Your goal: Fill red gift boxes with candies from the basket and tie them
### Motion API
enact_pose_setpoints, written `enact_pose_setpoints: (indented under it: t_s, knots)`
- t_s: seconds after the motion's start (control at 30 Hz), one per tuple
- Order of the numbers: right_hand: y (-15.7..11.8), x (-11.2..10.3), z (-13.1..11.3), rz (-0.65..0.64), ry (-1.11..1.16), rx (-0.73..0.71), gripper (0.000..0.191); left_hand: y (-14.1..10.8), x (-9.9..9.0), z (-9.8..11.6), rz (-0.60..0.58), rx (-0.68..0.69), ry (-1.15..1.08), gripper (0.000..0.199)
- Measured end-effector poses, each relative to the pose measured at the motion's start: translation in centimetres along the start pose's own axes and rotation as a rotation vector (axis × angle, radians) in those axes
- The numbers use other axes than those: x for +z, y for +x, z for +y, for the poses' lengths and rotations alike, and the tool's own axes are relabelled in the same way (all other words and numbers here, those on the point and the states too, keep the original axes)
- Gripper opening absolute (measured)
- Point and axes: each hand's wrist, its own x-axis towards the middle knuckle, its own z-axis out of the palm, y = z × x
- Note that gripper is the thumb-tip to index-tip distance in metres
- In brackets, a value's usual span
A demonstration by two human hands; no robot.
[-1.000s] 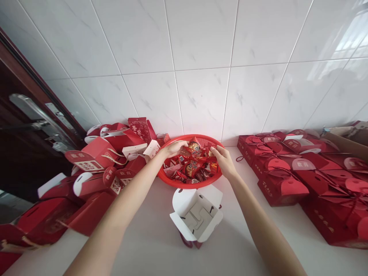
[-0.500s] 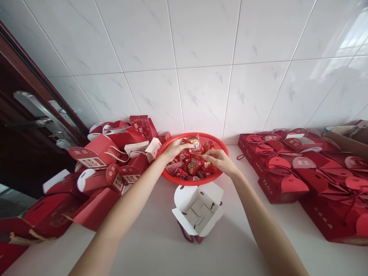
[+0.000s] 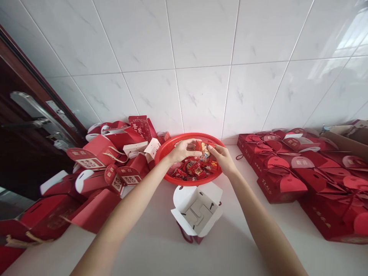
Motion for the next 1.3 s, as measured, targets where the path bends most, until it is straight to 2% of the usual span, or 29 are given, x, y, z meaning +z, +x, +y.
enact_pose_setpoints:
  t_s: [0.1,0.27,0.43,0.53,0.67,0.73,0.93,1.13,1.23,1.3]
  knots:
    - [0.2,0.2,0.3,0.094,0.061,-0.022,0.045,-0.1,0.6,-0.5,0.072,0.024,-0.048,0.053]
    - [0.5,0.4,0.5,0.216,0.085,-0.069,0.045,-0.3,1.2,-0.9,0.103,-0.007,-0.075,0.057]
    - [0.5,0.1,0.0,0.178,0.125,-0.010,0.034,-0.1,0.7,-0.5,0.150,0.005,-0.107,0.054]
    - [0.2,-0.1,-0.4,0.093,0.071,-0.015,0.029,-0.2,0.1,0.1,0.100,-0.024,-0.061,0.048]
    - [-0.1,0.0,-0.5,0.017,0.020,-0.045,0.034,-0.5,-0.1,0.5,0.015,-0.064,-0.048,0.032]
    - [-0.1,0.1,-0.4,0.039,0.081,-0.042,0.036,-0.6,0.2,0.3,0.015,-0.055,-0.089,0.028]
    - [-0.1,0.4,-0.3,0.132,0.184,-0.067,0.039,-0.5,1.5,-0.3,0.100,-0.118,-0.332,0.034]
    - [0.2,0.4,0.3,0.232,0.193,-0.115,0.043,-0.2,2.4,-0.3,0.203,-0.132,-0.343,0.035]
    - [0.4,0.3,0.6,0.268,0.163,-0.136,0.042,-0.3,2.5,-0.2,0.136,-0.187,-0.289,0.044]
    - [0.4,0.4,0.4,0.279,0.133,-0.140,0.041,-0.5,2.4,-0.1,0.068,-0.177,-0.278,0.049]
